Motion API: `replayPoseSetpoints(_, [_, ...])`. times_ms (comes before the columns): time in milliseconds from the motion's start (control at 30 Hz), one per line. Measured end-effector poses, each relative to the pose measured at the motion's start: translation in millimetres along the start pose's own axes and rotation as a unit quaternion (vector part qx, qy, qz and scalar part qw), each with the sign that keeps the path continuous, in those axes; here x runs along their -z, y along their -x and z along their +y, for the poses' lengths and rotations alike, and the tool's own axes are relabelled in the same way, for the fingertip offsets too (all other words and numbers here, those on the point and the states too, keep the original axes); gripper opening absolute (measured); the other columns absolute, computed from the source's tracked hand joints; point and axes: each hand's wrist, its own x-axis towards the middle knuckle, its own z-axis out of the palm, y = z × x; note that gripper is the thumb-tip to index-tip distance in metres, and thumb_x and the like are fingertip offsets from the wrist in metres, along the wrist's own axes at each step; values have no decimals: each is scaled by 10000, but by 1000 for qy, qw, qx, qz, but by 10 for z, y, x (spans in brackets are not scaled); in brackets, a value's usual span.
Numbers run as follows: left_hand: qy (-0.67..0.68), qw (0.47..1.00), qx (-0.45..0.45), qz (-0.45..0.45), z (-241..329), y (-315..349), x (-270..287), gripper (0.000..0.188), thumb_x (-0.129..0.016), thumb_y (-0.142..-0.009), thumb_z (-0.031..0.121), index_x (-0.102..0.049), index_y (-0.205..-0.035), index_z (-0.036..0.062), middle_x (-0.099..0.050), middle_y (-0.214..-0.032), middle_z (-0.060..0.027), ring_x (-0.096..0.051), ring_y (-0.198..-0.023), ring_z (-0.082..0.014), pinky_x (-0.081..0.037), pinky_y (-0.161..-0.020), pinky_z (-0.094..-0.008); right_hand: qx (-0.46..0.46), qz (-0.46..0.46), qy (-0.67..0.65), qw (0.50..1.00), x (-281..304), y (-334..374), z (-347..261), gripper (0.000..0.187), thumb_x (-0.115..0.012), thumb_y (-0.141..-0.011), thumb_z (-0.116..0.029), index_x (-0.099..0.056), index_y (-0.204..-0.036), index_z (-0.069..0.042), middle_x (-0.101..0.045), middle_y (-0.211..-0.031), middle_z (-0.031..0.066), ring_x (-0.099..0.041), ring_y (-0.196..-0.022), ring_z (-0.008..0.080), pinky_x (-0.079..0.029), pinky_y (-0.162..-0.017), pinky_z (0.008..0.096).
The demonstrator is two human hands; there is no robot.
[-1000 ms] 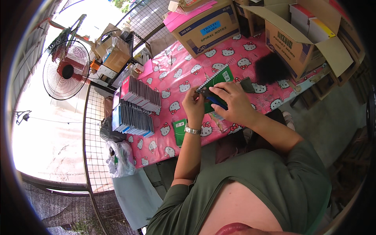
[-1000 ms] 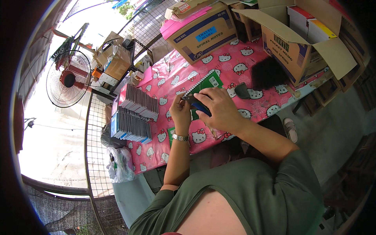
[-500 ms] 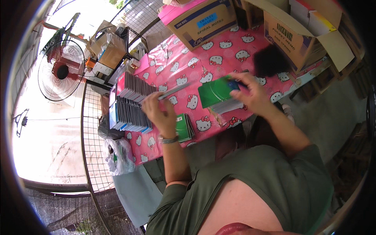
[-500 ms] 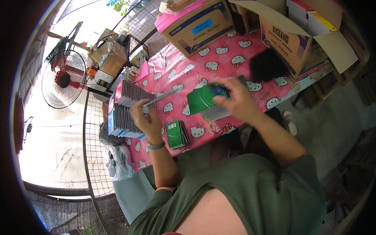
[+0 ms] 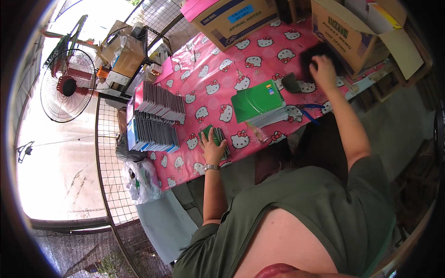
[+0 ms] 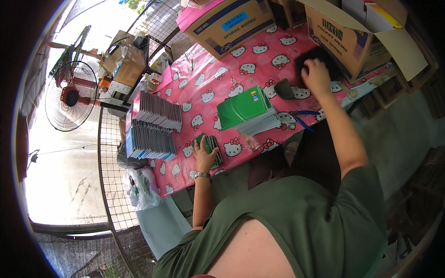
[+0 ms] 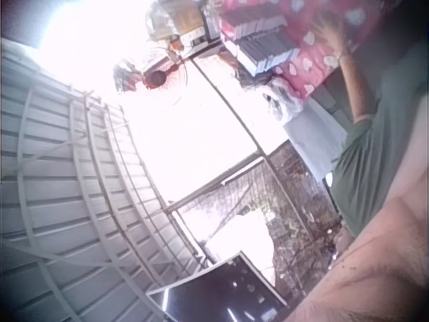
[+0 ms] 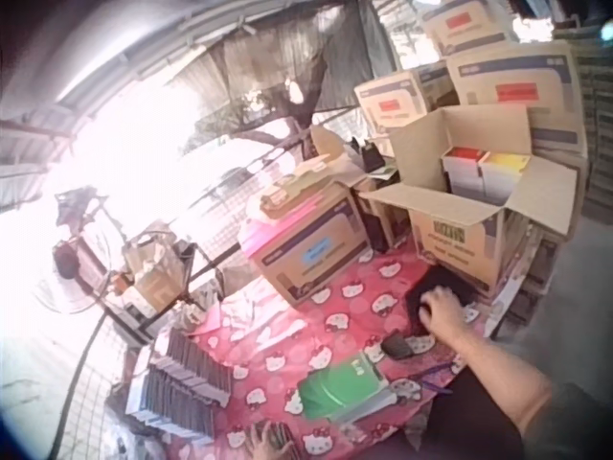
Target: The person picks up green notebooks from a stack one by one, turns them over to look at the front and back covers, and then places each notebook into a smaller stack on the left.
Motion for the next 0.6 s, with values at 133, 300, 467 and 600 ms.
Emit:
replayPoseSetpoints(133, [52,997,50,34,32,-71,46,688,-707,-855,420,-432,-1474,303,-293,-1604,-99,-187,-1462,-478,-248,-1083,-721,-105,-50,186,976,-289,-347,412,277,-614,-907,-234,-601,-1136,-79,-584,-1130,140,-596,-1087,330,-532,-886,461])
replayPoseSetpoints(300, [64,996,57,29,-48,-13,-3,626,-688,-872,440,-482,-1445,293,-347,-1584,-62,-201,-1462,-470,-140,-1008,-838,-88,-109,162,977,-546,-414,361,219,-465,-960,-151,-614,-1093,-59,-610,-1100,129,-630,-1065,312,-562,-852,440])
replayPoseSetpoints(467, [2,988,54,147,439,-72,338,530,-702,-863,409,-585,-1335,199,-418,-1516,-121,-271,-1443,-412,-221,-1057,-755,-20,-51,194,979,-613,-421,456,189,-546,-890,-100,-610,-1064,-66,-627,-1034,135,-647,-994,303,-543,-818,436])
replayPoseSetpoints(600, [133,878,-358,289,1534,102,1121,331,-735,-833,213,-654,-1122,74,-603,-1274,-121,-540,-1183,-369,-421,-1014,-465,-36,-24,179,983,-360,-566,256,234,-561,-870,-69,-582,-1103,-60,-629,-1078,155,-642,-1020,326,-537,-839,457])
